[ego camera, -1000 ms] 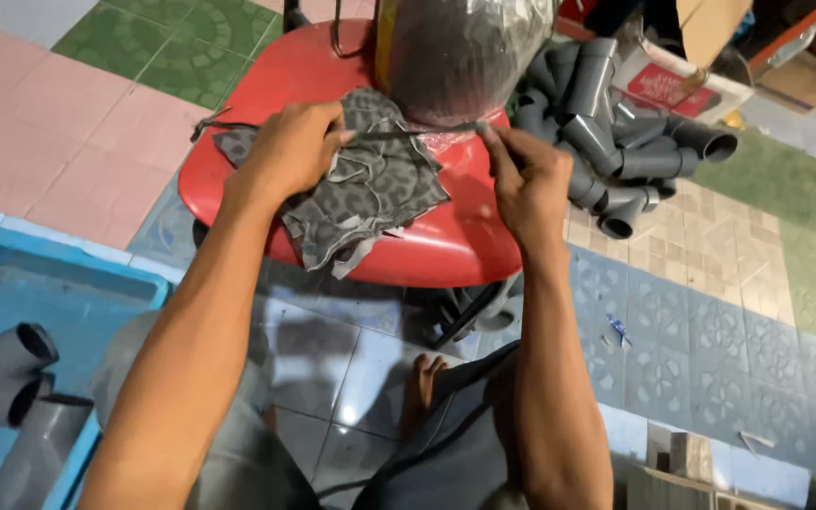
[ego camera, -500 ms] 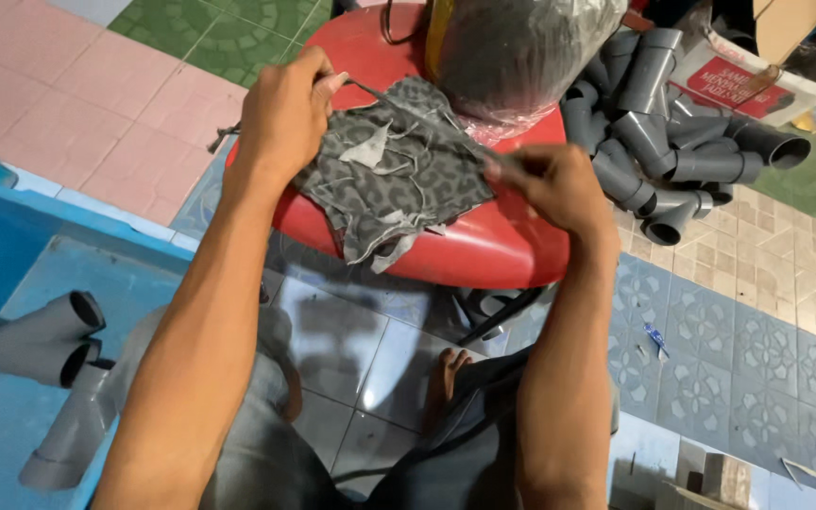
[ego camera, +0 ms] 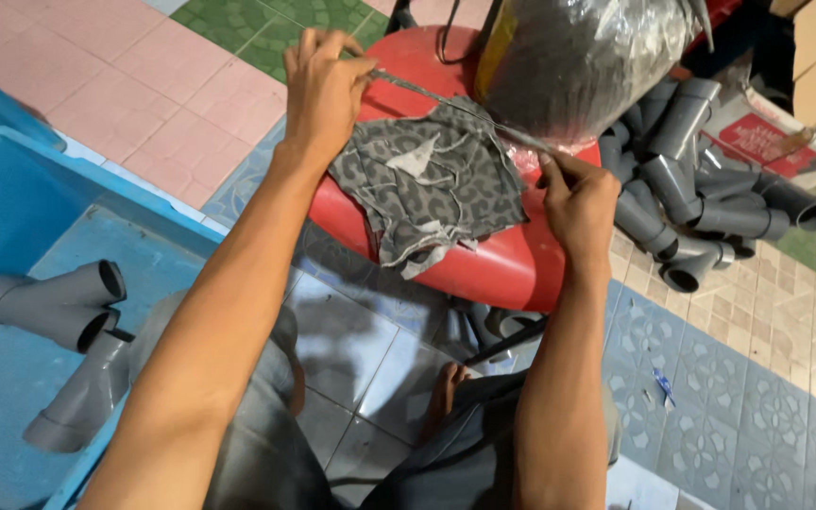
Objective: The person picks up gray PVC pipe fittings from a blue bin and wipes them with a cloth on a red chair. They then use a metal file to smooth the edges of the fittings before placing them aside.
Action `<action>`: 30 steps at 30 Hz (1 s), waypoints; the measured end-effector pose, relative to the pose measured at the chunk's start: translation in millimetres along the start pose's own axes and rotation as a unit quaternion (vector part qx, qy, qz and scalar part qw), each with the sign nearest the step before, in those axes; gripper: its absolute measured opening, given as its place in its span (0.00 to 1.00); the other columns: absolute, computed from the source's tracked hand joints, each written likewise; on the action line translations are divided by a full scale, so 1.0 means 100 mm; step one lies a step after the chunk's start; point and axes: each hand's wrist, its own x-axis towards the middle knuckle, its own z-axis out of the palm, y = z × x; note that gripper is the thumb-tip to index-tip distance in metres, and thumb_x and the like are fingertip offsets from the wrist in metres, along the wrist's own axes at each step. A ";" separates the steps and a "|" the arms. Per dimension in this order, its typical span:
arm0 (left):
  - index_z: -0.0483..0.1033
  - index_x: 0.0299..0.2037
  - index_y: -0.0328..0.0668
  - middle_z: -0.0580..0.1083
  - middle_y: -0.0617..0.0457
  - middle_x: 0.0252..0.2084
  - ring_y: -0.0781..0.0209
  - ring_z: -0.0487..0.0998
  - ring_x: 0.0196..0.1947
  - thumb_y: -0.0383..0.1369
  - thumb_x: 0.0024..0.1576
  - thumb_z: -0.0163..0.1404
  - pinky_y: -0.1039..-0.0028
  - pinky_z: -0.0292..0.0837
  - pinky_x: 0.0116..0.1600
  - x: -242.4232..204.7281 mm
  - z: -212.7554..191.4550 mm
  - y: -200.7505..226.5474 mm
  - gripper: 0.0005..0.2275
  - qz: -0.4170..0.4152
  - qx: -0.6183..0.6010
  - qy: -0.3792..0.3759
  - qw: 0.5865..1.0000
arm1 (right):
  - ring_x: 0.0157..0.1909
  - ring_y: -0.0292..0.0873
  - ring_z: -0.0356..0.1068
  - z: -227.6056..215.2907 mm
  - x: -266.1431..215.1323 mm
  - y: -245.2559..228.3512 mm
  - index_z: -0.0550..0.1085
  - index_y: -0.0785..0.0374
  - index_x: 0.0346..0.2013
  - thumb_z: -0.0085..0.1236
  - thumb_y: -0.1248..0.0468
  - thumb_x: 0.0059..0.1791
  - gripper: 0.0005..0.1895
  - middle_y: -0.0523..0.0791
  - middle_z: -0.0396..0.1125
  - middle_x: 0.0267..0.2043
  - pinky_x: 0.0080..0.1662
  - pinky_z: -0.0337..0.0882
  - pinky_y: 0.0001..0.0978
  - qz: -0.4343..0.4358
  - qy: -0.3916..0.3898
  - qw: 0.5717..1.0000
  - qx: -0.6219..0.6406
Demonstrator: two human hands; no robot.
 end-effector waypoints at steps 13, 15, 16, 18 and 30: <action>0.79 0.41 0.30 0.67 0.43 0.42 0.38 0.64 0.46 0.30 0.57 0.60 0.44 0.67 0.40 0.12 0.22 -0.33 0.09 -0.085 -0.052 -0.241 0.965 | 0.43 0.40 0.74 0.35 0.18 -0.31 0.81 0.59 0.44 0.71 0.63 0.43 0.15 0.46 0.76 0.42 0.43 0.70 0.30 0.025 -0.061 0.998 0.008; 0.77 0.52 0.34 0.68 0.43 0.47 0.40 0.65 0.54 0.34 0.56 0.59 0.49 0.67 0.47 0.15 0.10 -0.31 0.16 -0.087 -0.078 -0.286 0.951 | 0.48 0.43 0.75 0.36 0.21 -0.43 0.80 0.61 0.44 0.72 0.59 0.41 0.19 0.49 0.76 0.45 0.45 0.72 0.33 0.074 -0.075 0.994 0.000; 0.77 0.52 0.34 0.68 0.43 0.47 0.40 0.65 0.54 0.34 0.56 0.59 0.49 0.67 0.47 0.13 0.11 -0.30 0.16 -0.088 -0.078 -0.287 0.951 | 0.48 0.43 0.75 0.38 0.21 -0.39 0.80 0.61 0.44 0.72 0.59 0.41 0.19 0.49 0.76 0.45 0.45 0.72 0.33 0.074 -0.076 0.994 -0.001; 0.78 0.47 0.35 0.70 0.42 0.47 0.39 0.66 0.52 0.32 0.57 0.58 0.50 0.65 0.47 0.11 0.07 -0.34 0.11 -0.055 -0.071 -0.289 0.953 | 0.44 0.45 0.73 0.44 0.24 -0.36 0.80 0.58 0.44 0.72 0.62 0.42 0.17 0.47 0.75 0.45 0.43 0.70 0.36 0.041 -0.048 0.998 -0.021; 0.67 0.62 0.33 0.60 0.34 0.67 0.32 0.58 0.66 0.32 0.62 0.49 0.42 0.59 0.60 0.10 -0.23 -0.22 0.19 -0.088 -0.102 -0.341 0.930 | 0.48 0.46 0.74 0.80 0.37 -0.61 0.81 0.59 0.43 0.71 0.56 0.42 0.18 0.49 0.74 0.45 0.50 0.70 0.38 0.028 -0.042 0.999 -0.009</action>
